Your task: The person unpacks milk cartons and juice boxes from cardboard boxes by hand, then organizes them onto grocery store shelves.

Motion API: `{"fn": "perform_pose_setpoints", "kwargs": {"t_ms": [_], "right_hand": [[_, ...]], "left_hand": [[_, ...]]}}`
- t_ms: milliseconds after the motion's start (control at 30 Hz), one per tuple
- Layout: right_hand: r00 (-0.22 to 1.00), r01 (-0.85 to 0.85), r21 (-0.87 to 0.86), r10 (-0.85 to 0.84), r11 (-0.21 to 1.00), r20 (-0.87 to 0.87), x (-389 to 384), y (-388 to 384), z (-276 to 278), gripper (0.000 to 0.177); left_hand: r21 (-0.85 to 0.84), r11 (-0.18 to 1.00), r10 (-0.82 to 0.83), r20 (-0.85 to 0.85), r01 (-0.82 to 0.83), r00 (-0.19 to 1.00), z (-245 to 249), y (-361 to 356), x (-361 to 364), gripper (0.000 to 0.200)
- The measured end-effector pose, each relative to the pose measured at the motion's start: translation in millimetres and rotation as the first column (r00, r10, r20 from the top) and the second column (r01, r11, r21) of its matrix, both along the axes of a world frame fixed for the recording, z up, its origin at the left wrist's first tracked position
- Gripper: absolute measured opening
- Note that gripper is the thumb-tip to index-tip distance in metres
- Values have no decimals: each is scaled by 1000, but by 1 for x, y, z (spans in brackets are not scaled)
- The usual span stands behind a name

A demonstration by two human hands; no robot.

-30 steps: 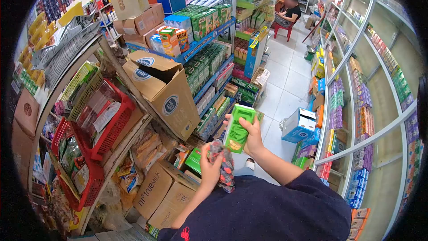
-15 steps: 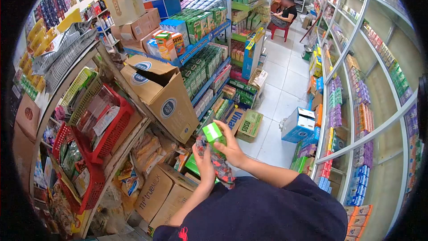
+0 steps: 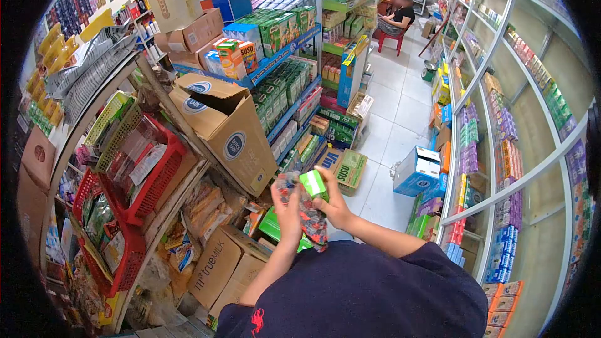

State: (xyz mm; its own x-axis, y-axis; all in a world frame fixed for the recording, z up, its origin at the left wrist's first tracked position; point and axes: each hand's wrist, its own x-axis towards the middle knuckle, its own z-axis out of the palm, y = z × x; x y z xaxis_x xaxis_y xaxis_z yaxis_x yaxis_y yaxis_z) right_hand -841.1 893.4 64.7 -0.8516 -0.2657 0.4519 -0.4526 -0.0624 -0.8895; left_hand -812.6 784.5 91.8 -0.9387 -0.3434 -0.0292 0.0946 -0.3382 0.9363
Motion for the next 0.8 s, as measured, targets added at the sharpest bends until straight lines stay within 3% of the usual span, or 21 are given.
{"fn": "perform_pose_setpoints", "kwargs": {"t_ms": [33,100,167,233,300,367,500,567,633,700,767,800], "right_hand": [[998,50,-48,-52,998,-24,-2,0,6,71],[999,29,-37,-28,999,33,-6,12,12,79],[989,114,-83,-121,990,-80,-9,18,16,83],[995,92,-116,-95,989,-22,-6,19,16,85],[989,120,-128,-130,985,-76,-1,12,9,79],[986,119,-131,-133,984,-99,3,10,6,76],[994,103,-101,-107,990,-35,-7,11,8,78],[989,102,-198,-121,975,-83,-13,10,15,78],[963,205,-211,-236,956,-132,-9,10,31,80],[964,176,-172,-205,969,-170,-9,8,28,79],[995,62,-146,-73,987,-74,-6,3,20,79],[991,86,-94,-95,992,-94,-8,1,16,81]], "left_hand": [[-118,992,-53,6,53,999,-9,2,-4,37],[-198,971,-145,-49,133,988,-21,12,-3,37],[-208,960,-196,-12,189,981,-17,16,-3,38],[-102,951,-299,-48,293,953,-11,16,-9,38],[-2,971,-238,-101,239,966,-5,14,-15,35],[-71,973,-228,-204,217,952,4,6,-22,35],[-134,968,-238,-219,213,946,-6,8,-22,35],[-193,954,-269,-215,229,939,-15,11,-23,34],[-243,940,-292,-203,240,935,-8,8,-22,34],[-337,924,-278,-266,181,923,14,2,-21,35],[-313,943,-210,-293,114,933,37,-2,-15,34],[-289,948,-216,-279,133,936,38,-5,-14,34]]}}
